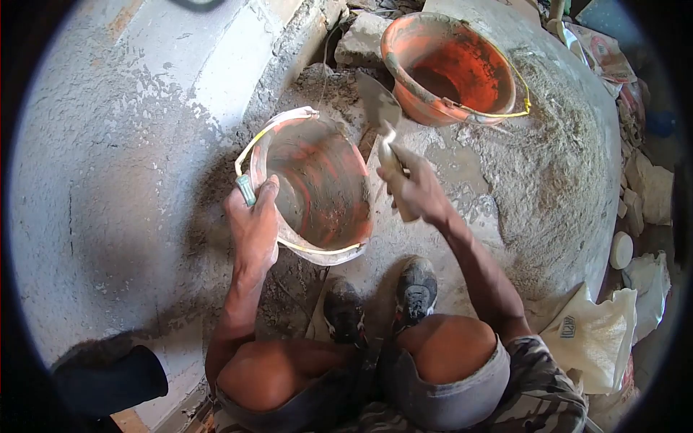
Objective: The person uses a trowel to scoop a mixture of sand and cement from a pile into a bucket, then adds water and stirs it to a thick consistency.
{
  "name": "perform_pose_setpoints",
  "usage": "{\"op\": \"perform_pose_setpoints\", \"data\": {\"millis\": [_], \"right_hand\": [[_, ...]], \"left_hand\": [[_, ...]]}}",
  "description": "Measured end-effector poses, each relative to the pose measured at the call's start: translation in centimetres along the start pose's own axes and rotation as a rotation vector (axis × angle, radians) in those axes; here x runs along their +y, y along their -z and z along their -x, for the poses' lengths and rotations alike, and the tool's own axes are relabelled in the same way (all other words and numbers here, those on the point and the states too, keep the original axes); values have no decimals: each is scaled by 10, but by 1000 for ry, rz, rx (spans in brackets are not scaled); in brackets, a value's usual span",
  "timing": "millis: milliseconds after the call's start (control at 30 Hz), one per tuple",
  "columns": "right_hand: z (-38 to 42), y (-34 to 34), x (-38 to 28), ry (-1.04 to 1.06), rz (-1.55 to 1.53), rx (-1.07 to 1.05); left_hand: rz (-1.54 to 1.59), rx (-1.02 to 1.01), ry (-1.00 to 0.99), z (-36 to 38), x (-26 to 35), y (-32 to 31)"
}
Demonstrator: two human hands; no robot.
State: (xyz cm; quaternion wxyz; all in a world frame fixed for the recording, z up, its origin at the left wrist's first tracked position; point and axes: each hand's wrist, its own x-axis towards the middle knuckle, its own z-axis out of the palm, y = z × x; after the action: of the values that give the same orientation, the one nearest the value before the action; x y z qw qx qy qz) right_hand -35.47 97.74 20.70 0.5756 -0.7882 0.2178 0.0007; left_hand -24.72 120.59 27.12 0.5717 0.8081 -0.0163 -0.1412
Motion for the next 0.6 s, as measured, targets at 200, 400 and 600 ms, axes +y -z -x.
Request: {"op": "perform_pose_setpoints", "data": {"millis": [200,400,600], "right_hand": [[-25,-15,-20,298,17,-11],[-46,-34,33,314,302,-60],[-18,-32,-28,120,48,-84]], "left_hand": [[27,-61,-35,11,-2,21],[47,-42,23,14,-3,28],[102,-32,-40,10,3,24]]}}
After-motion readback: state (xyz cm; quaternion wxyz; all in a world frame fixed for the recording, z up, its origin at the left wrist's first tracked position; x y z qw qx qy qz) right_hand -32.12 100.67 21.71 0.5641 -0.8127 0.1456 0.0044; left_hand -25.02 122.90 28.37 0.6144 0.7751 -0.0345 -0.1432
